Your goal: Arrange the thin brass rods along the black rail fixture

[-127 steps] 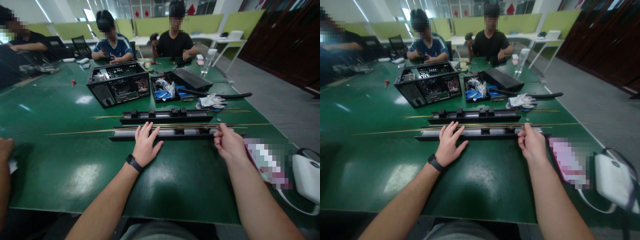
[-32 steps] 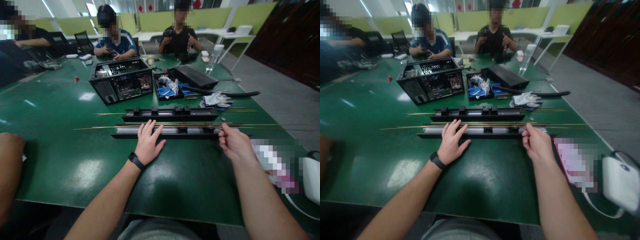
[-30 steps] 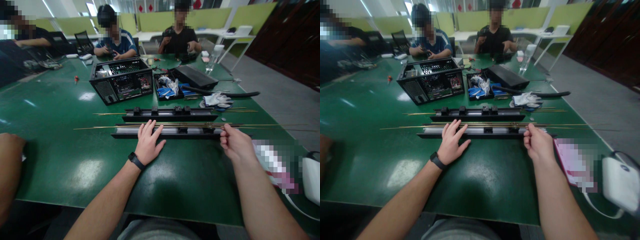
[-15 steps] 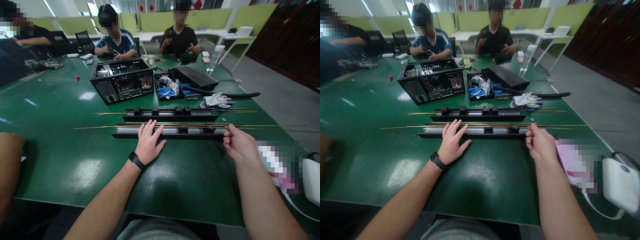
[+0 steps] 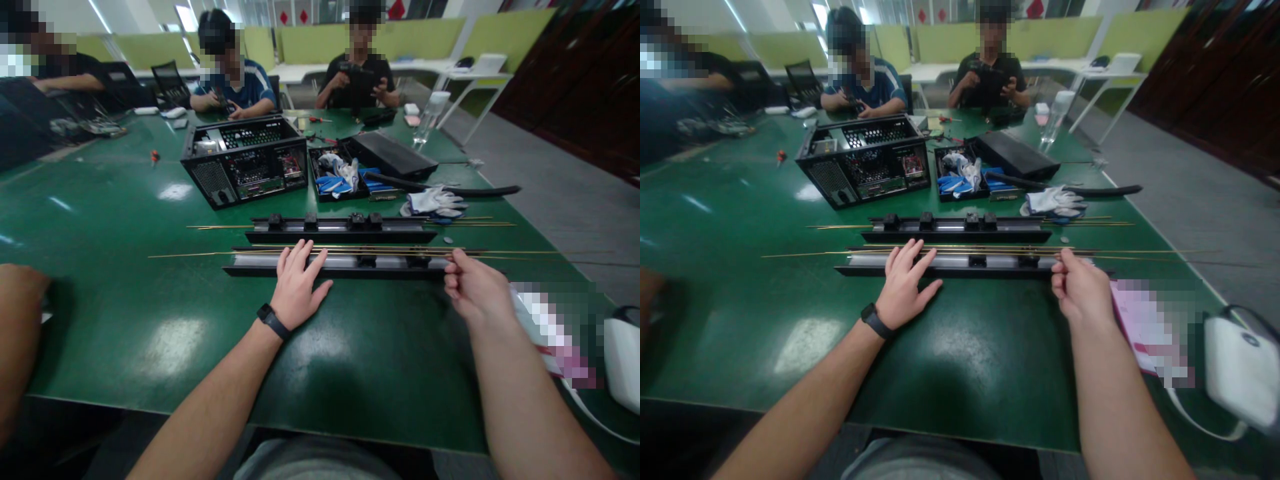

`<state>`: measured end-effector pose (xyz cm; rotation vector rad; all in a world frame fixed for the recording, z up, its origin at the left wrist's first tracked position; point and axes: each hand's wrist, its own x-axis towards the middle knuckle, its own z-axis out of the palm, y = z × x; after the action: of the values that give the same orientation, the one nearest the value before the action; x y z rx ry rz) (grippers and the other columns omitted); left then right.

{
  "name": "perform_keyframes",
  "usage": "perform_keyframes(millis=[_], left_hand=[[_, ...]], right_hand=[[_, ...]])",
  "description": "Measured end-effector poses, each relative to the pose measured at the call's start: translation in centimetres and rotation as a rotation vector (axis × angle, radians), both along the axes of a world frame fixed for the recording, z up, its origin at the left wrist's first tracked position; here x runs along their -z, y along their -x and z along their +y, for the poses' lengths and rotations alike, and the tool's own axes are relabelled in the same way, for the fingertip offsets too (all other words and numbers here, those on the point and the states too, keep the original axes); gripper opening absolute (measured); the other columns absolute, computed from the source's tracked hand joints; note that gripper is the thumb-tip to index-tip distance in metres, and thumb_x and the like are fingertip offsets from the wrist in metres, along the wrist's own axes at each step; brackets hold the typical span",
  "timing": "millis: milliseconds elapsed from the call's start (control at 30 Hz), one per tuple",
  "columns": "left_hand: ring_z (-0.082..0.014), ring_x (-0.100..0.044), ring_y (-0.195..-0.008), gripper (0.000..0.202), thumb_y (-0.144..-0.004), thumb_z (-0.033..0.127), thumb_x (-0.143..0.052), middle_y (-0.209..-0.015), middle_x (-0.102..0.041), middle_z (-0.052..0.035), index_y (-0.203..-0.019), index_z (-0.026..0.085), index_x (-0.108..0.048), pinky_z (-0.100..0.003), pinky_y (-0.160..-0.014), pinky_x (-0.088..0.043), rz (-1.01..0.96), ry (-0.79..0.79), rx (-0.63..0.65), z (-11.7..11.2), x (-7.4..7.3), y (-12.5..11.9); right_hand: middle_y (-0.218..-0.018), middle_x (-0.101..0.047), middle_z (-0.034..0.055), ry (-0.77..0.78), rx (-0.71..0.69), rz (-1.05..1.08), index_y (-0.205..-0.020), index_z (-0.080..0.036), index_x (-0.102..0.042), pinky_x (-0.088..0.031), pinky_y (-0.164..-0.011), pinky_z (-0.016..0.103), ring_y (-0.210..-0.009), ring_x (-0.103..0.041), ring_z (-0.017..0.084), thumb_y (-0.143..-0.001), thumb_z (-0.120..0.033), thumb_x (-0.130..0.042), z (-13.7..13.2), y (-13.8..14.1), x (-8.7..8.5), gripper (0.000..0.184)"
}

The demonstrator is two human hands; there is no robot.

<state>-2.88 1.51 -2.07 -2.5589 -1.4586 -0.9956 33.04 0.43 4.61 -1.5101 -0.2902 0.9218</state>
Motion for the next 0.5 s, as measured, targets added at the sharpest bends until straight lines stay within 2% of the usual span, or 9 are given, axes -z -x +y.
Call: perform_keyframes(millis=[100,267,433,500], left_hand=[[-0.0447,-0.053,-0.180,0.064,-0.111,0.032,-0.081,-0.187,-0.062,-0.0211,-0.174,0.026,-0.070,-0.073,-0.151,-0.035,0.003,0.004,-0.005,-0.01,-0.02,0.01],[-0.0452,-0.049,-0.182,0.067,-0.110,0.033,-0.082,-0.189,-0.060,-0.0189,-0.176,0.030,-0.069,-0.075,-0.152,-0.031,0.004,0.038,-0.010,-0.01,-0.16,0.02],[-0.0445,-0.051,-0.181,0.066,-0.111,0.032,-0.080,-0.189,-0.060,-0.0203,-0.176,0.028,-0.068,-0.074,-0.151,-0.034,0.010,0.029,-0.001,-0.04,-0.35,-0.04],[-0.0444,-0.052,-0.181,0.065,-0.111,0.032,-0.081,-0.188,-0.061,-0.0207,-0.174,0.027,-0.069,-0.074,-0.151,-0.034,0.010,0.024,-0.003,-0.05,-0.40,-0.07]], right_hand=[[-0.066,-0.059,-0.0055,0.004,0.020,-0.001,-0.091,-0.019,-0.066,-0.027,-0.035,0.011,-0.041,-0.044,0.005,-0.119,-0.022,-0.075,0.05,-0.08,-0.07,0.030],[-0.067,-0.059,-0.0056,0.002,0.033,-0.001,-0.090,-0.020,-0.066,-0.029,-0.034,0.011,-0.041,-0.044,0.005,-0.113,-0.028,-0.087,0.15,-0.11,0.00,0.032],[-0.067,-0.059,-0.0042,-0.005,0.044,-0.011,-0.087,-0.020,-0.066,-0.029,-0.034,0.012,-0.041,-0.044,0.005,-0.118,-0.019,-0.075,0.16,-0.35,-0.06,0.032],[-0.068,-0.060,-0.0041,-0.010,0.044,-0.013,-0.087,-0.020,-0.065,-0.029,-0.035,0.013,-0.041,-0.044,0.005,-0.116,-0.020,-0.078,0.16,-0.45,-0.03,0.032]])
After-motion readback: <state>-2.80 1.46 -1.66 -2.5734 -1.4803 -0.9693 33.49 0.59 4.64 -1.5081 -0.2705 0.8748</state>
